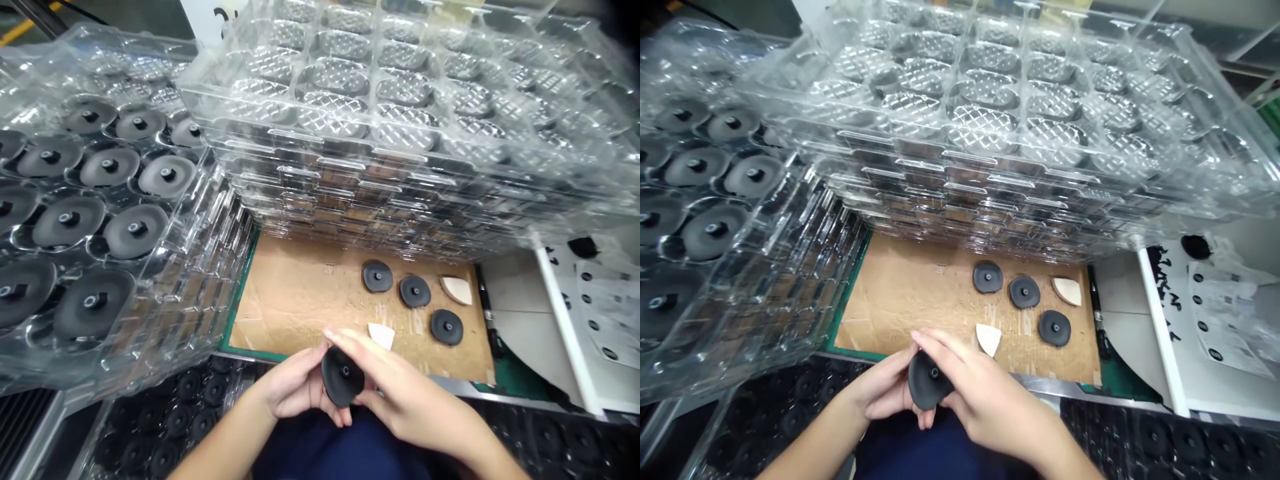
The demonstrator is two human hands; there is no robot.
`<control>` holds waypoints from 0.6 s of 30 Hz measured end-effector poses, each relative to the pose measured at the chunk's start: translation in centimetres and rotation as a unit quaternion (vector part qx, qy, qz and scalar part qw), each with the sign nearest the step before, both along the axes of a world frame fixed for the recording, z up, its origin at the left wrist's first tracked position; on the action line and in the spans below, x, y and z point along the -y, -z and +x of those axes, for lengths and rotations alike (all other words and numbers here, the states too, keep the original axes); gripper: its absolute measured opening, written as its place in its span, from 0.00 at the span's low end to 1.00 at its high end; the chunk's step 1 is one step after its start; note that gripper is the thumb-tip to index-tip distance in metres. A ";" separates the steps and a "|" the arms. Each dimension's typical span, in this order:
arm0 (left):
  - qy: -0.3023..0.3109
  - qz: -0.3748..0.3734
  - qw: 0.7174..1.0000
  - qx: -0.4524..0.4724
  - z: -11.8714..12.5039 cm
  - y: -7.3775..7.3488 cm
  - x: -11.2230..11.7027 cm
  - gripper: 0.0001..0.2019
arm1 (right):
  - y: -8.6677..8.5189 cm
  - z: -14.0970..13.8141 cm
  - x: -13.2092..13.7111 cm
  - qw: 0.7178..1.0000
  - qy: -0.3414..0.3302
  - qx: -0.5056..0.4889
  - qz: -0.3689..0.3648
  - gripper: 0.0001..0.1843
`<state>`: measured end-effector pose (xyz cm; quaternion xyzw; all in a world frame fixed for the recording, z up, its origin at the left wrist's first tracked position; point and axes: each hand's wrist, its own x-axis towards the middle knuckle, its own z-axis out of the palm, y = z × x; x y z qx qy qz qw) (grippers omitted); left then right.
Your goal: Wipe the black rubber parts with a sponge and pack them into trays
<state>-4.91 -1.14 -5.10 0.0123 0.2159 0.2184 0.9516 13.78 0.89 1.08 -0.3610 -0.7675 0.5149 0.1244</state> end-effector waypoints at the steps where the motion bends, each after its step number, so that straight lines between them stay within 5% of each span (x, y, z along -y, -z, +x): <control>1: -0.014 0.000 1.000 0.008 0.1 -0.1 0.0 0.25 | 0.4 0.4 0.2 1.000 0.022 0.008 0.012 0.40; 3: -0.063 -0.001 0.998 0.006 0.2 -0.5 0.1 0.22 | 1.8 1.5 0.8 0.990 0.119 0.036 0.061 0.32; 7: -0.235 -0.034 0.970 -0.055 0.4 -1.4 0.1 0.24 | 6.1 3.7 2.9 0.925 0.313 0.143 0.162 0.16; 12: -0.362 -0.059 0.923 -0.115 1.1 -1.9 0.1 0.33 | 10.4 3.7 4.5 0.909 0.327 0.171 0.191 0.21; 18: -0.363 -0.026 0.914 -0.180 2.0 -3.2 -0.3 0.29 | 10.4 3.8 2.6 0.914 0.327 0.111 0.213 0.17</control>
